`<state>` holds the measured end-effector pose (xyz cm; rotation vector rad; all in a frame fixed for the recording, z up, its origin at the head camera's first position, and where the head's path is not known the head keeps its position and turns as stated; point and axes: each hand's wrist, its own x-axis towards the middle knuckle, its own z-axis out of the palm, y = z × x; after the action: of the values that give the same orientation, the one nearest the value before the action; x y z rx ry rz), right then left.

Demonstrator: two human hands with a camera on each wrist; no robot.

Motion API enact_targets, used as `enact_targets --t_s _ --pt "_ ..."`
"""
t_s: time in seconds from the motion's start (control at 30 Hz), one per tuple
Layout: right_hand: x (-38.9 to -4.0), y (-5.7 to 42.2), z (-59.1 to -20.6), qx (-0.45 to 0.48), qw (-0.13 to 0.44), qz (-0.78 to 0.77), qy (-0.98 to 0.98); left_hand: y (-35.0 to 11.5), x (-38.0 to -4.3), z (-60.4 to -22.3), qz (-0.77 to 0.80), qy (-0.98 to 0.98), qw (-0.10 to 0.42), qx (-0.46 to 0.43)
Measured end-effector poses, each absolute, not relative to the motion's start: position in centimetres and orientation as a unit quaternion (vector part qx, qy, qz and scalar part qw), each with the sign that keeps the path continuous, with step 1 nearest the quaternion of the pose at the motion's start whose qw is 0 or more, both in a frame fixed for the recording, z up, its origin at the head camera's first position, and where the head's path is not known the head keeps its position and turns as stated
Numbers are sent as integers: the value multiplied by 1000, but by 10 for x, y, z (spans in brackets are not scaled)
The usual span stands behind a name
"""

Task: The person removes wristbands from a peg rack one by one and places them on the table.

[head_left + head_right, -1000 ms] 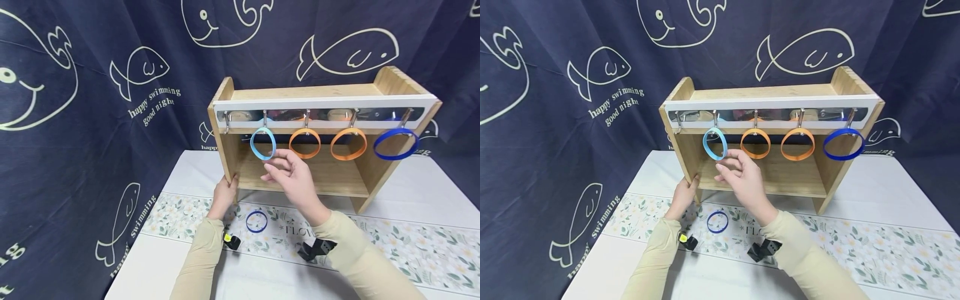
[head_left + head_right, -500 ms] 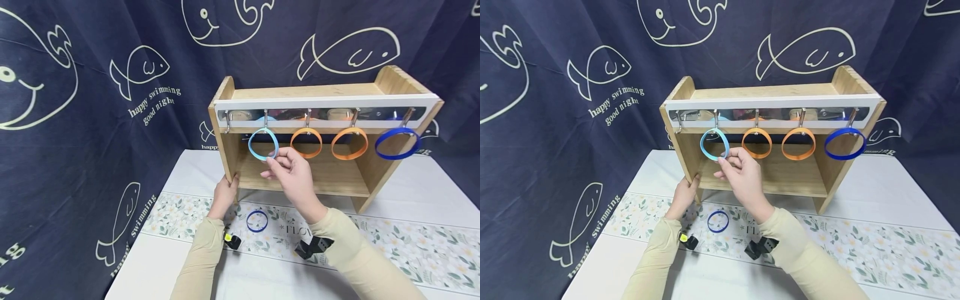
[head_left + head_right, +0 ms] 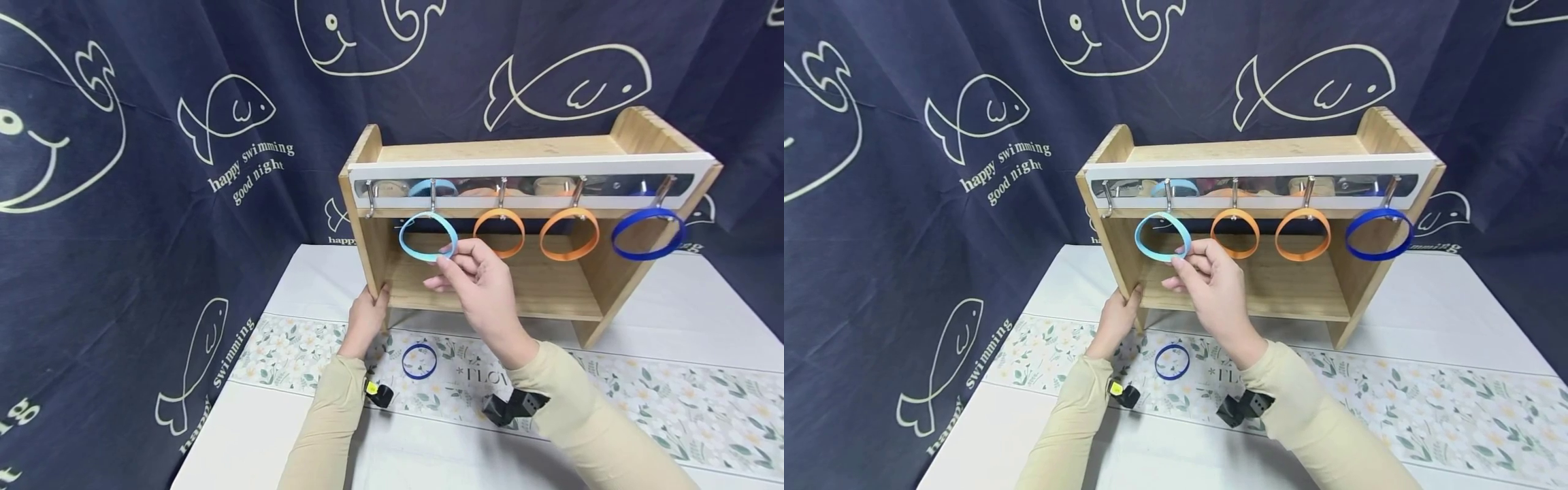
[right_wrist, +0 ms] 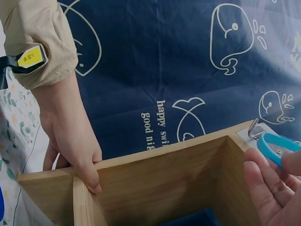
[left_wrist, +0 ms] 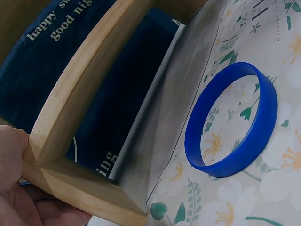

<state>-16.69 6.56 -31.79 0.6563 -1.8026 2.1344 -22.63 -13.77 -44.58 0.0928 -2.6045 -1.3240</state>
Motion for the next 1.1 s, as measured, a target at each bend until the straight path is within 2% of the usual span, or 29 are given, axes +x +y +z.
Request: enact_targets --t_s 0.2,1.1 --pt "-163 69 -319 236 141 737 -617 -137 -226 -446 -453 -885 101 31" --pt "-151 83 -344 209 97 722 -652 -138 -227 -449 -445 -887 114 42"
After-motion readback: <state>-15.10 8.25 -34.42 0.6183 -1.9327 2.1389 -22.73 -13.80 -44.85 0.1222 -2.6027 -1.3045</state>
